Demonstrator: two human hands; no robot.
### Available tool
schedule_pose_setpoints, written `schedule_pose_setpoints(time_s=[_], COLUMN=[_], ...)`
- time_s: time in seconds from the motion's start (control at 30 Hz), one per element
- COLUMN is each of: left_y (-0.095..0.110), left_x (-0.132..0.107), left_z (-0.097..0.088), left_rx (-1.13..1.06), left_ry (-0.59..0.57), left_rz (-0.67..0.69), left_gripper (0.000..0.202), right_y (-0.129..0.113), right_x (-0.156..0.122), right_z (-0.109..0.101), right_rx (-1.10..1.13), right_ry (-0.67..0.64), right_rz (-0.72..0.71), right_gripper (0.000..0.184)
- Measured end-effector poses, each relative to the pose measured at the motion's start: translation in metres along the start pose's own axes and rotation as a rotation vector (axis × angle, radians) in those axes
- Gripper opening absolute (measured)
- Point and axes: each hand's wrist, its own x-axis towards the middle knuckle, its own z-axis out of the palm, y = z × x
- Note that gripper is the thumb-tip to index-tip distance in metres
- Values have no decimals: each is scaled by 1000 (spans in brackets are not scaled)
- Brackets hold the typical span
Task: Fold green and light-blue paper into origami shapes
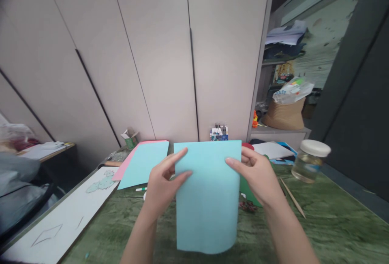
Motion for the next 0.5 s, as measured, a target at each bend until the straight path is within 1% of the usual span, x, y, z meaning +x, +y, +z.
schedule_pose_setpoints(time_s=[0.1, 0.23, 0.5], left_y=[-1, -1, -5], left_x=[1, 3, 4], left_z=[-1, -3, -5], left_rx=[32, 75, 35], left_ry=[-20, -61, -142], left_rz=[-3, -15, -2], left_gripper=[50, 58, 64], right_y=[0, 0, -1], right_x=[4, 5, 5], right_z=[-2, -4, -4], right_rx=[8, 28, 47], right_ry=[-27, -4, 26], right_rz=[25, 44, 59], right_gripper=[35, 34, 35])
